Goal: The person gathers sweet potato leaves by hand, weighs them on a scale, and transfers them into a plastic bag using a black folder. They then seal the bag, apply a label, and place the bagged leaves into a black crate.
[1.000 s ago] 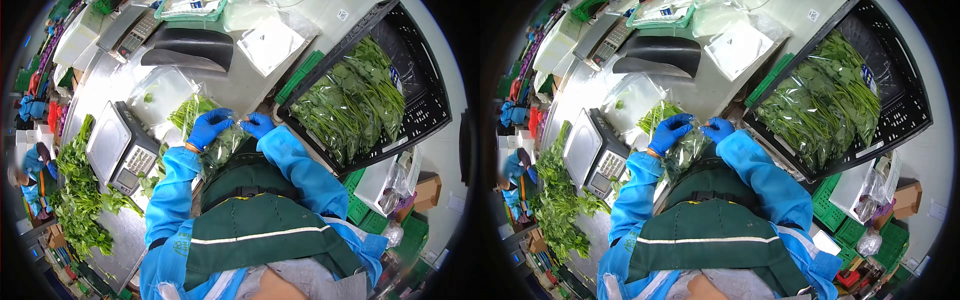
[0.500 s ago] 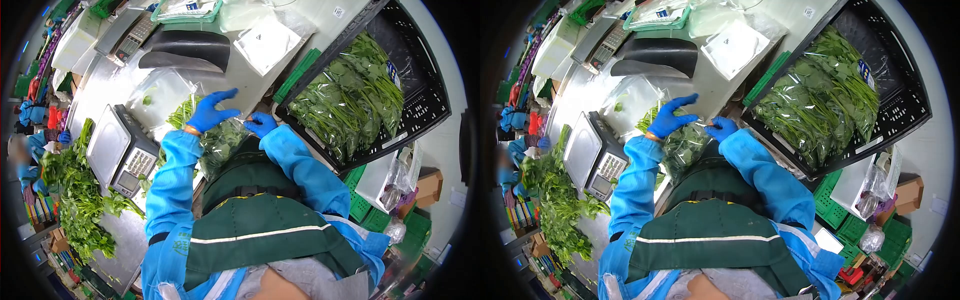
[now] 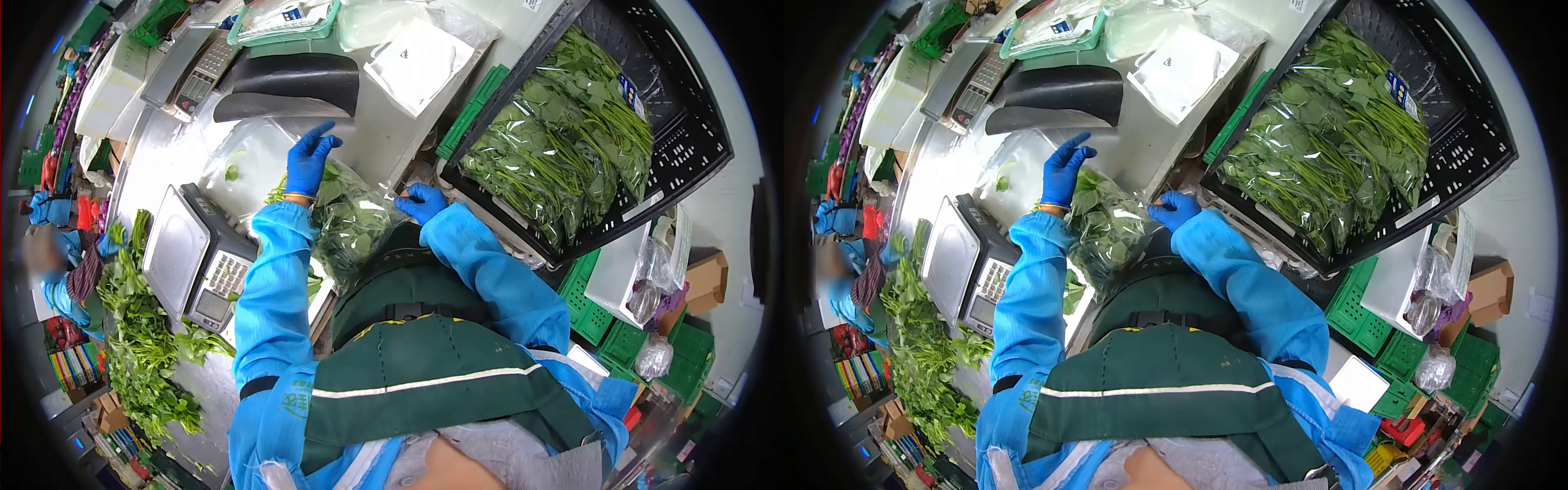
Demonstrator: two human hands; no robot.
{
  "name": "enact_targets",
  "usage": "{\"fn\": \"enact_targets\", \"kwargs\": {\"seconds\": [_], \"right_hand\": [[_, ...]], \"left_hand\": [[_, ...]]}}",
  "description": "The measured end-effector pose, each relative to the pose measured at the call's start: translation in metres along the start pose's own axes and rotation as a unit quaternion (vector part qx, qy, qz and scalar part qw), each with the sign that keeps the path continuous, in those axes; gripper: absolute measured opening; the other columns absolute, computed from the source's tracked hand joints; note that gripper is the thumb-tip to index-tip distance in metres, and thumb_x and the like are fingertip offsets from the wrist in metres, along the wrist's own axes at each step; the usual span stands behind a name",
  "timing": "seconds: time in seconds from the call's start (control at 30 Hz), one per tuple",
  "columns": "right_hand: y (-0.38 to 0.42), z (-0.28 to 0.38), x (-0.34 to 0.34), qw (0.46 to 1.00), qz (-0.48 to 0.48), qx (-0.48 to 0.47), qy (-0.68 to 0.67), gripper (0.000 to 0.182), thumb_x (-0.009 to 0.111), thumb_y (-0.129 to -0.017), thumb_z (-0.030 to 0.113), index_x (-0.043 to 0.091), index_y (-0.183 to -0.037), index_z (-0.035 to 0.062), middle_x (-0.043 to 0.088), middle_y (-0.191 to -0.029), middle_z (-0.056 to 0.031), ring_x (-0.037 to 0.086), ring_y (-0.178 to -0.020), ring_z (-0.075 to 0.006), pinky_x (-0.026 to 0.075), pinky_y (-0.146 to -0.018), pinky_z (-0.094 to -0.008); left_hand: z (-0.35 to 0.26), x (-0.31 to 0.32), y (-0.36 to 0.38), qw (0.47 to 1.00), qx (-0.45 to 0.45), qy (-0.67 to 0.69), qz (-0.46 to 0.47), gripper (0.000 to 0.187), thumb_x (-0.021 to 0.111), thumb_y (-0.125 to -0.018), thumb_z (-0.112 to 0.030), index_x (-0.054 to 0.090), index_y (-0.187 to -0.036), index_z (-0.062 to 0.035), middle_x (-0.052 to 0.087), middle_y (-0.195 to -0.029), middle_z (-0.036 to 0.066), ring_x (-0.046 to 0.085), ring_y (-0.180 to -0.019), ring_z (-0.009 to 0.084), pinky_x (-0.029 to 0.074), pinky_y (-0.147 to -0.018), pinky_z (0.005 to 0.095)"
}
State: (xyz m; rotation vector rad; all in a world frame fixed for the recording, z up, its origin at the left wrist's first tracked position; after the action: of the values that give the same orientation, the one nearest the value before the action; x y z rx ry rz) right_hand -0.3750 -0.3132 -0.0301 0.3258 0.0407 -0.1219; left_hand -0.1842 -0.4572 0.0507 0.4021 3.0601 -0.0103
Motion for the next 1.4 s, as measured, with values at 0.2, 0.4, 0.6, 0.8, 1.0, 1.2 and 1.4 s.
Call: {"fn": "enact_targets", "kwargs": {"seconds": [0.2,0.4,0.6,0.8,1.0,1.2,1.4], "right_hand": [[-0.008,0.013,0.006,0.999,0.022,-0.013,-0.035,0.013,0.069,-0.074,0.01,0.061,-0.082,0.0018,0.061,-0.069,-0.0025,0.054,-0.063,-0.0081,0.044,-0.059,-0.0237],[-0.012,0.02,0.011,0.998,0.009,-0.062,-0.01,0.014,0.07,-0.072,0.009,0.061,-0.08,0.0022,0.06,-0.068,-0.0019,0.053,-0.063,-0.0074,0.045,-0.059,-0.0237],[-0.006,0.025,0.01,0.997,-0.021,-0.07,0.036,0.015,0.071,-0.071,0.009,0.061,-0.079,0.0028,0.058,-0.066,-0.0009,0.05,-0.06,-0.0067,0.043,-0.057,-0.0235],[-0.025,-0.02,0.016,0.999,0.002,0.0,-0.036,0.016,0.071,-0.071,0.01,0.061,-0.08,0.0015,0.058,-0.066,-0.0016,0.05,-0.056,-0.0069,0.041,-0.051,-0.0225],[-0.04,-0.023,0.015,0.986,0.079,0.142,-0.032,0.023,0.071,-0.073,0.019,0.063,-0.083,0.001,0.06,-0.067,-0.0041,0.05,-0.052,-0.0083,0.038,-0.046,-0.0217],[-0.027,-0.028,0.009,0.96,0.202,0.177,0.071,0.041,0.071,-0.069,0.033,0.063,-0.098,0.0047,0.064,-0.084,-0.0055,0.057,-0.072,-0.0127,0.046,-0.065,-0.0266],[-0.018,-0.011,0.005,0.97,0.143,0.188,0.055,0.044,0.066,-0.073,0.041,0.062,-0.094,0.0022,0.064,-0.089,-0.0084,0.059,-0.079,-0.0142,0.047,-0.066,-0.0286]], "left_hand": [[0.007,0.043,0.024,0.968,-0.053,-0.128,0.21,0.038,0.066,-0.076,-0.012,0.057,-0.113,-0.007,0.065,-0.088,0.008,0.059,-0.08,0.0112,0.046,-0.076,0.0247],[0.005,0.049,0.021,0.976,-0.076,-0.066,0.191,0.041,0.066,-0.071,0.001,0.058,-0.111,-0.0073,0.064,-0.082,0.008,0.059,-0.074,0.0106,0.048,-0.069,0.0239],[0.017,0.059,0.033,0.994,-0.059,-0.077,0.043,0.034,0.064,-0.07,0.002,0.062,-0.103,-0.0067,0.064,-0.076,0.008,0.06,-0.07,0.0126,0.048,-0.068,0.0237],[0.026,0.058,0.046,0.936,0.063,-0.347,-0.008,0.047,0.069,-0.064,-0.008,0.058,-0.11,-0.0092,0.064,-0.069,0.003,0.059,-0.076,0.0212,0.045,-0.07,0.0329],[0.021,0.044,0.039,0.893,0.055,-0.436,-0.1,0.086,0.073,-0.06,-0.014,0.029,-0.135,-0.0117,0.06,-0.078,0.008,0.053,-0.084,0.0294,0.041,-0.076,0.0386],[-0.019,-0.027,0.008,0.858,0.2,-0.401,-0.25,0.084,0.075,-0.063,-0.024,0.031,-0.133,-0.008,0.052,-0.099,0.023,0.05,-0.091,0.0376,0.041,-0.08,0.0421],[-0.019,0.023,0.076,0.851,0.215,-0.468,-0.102,0.086,0.076,-0.06,-0.037,0.036,-0.13,-0.0072,0.04,-0.126,0.024,0.042,-0.11,0.0398,0.036,-0.092,0.0415]]}}
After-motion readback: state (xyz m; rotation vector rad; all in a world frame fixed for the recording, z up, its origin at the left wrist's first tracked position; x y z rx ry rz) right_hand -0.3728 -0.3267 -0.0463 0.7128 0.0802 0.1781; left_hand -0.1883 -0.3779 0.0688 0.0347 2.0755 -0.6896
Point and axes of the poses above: each hand's wrist, its own y-axis away from the middle knuckle, its own x-axis out of the palm, z = x × y, the point moved 3 cm from there along -y, towards the middle knuckle
